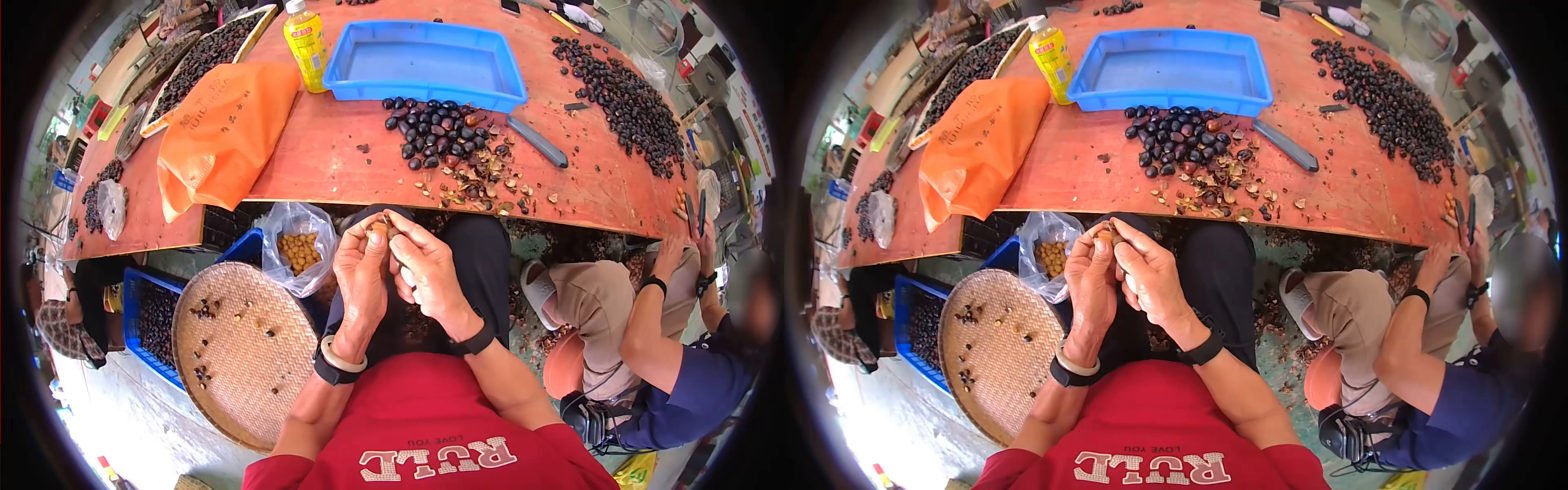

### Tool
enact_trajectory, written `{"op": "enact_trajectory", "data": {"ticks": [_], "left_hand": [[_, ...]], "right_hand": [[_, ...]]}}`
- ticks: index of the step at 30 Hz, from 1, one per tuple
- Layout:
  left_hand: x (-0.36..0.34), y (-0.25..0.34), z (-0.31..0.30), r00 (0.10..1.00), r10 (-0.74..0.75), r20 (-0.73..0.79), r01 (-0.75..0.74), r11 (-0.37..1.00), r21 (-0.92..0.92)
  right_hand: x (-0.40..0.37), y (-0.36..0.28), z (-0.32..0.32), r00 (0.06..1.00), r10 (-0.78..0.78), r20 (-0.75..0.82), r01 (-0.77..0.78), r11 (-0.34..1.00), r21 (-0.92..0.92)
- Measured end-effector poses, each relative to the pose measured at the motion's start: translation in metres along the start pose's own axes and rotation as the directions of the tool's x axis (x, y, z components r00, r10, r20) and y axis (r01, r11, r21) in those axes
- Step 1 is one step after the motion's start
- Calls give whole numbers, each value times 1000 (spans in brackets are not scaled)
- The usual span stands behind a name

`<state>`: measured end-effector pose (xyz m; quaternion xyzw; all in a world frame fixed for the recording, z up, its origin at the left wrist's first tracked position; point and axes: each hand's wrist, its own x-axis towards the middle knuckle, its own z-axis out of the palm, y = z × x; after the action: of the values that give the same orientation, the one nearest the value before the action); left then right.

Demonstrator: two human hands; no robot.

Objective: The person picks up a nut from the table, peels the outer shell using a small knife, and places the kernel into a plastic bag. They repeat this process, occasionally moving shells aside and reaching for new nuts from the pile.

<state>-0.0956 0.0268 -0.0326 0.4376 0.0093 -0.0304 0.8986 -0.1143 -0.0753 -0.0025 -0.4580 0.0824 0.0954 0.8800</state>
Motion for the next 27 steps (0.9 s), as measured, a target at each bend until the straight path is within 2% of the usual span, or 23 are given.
{"op": "enact_trajectory", "data": {"ticks": [1, 3, 4, 5, 7, 8, 10, 13, 14, 15, 18, 22, 24, 26, 27], "left_hand": [[1, 1, 1, 1000, 4, 6, -4, 1000, -1], [2, 5, 4, 998, -52, 27, 54, 997, -47], [0, 10, 11, 996, -82, -30, 80, 994, -78], [0, 12, 13, 997, -77, -32, 74, 994, -83], [0, 15, 15, 993, -111, -51, 105, 988, -114], [0, 12, 10, 993, -106, -52, 100, 988, -117], [-1, 5, 0, 998, -8, 62, 3, 997, 71], [-3, 9, 2, 998, -54, -29, 53, 998, -22], [-3, 15, 6, 992, -124, -19, 122, 990, -73], [-3, 15, 7, 992, -125, -21, 123, 990, -73], [-3, 14, 6, 996, -92, -8, 92, 991, 98], [-3, 16, 8, 990, -138, -26, 140, 982, 126], [-3, 16, 8, 986, -155, -59, 159, 984, 78], [-4, 14, 6, 988, -144, -52, 148, 986, 80], [-4, 12, 5, 991, -127, -45, 130, 989, 75]], "right_hand": [[-1, -3, 0, 1000, -7, 2, 7, 1000, -2], [-4, -11, -2, 997, 73, 41, -78, 984, 161], [-3, -10, -5, 992, 95, 77, -110, 969, 221], [-3, -12, -6, 992, 96, 82, -112, 970, 214], [-4, -12, -5, 986, 127, 111, -157, 930, 332], [-6, -12, -4, 985, 127, 115, -158, 932, 327], [-10, -9, -3, 995, 80, 57, -88, 984, 153], [-20, -16, -1, 987, 128, 97, -145, 968, 203], [-19, -16, -7, 983, 129, 132, -159, 954, 253], [-19, -17, -7, 983, 131, 132, -161, 954, 253], [-20, -18, -8, 985, 129, 111, -155, 949, 276], [-21, -21, -7, 987, 124, 97, -147, 951, 271], [-23, -24, -7, 987, 135, 83, -153, 949, 276], [-27, -30, -5, 986, 143, 89, -152, 983, 106], [-29, -31, -5, 987, 140, 83, -149, 982, 114]]}}
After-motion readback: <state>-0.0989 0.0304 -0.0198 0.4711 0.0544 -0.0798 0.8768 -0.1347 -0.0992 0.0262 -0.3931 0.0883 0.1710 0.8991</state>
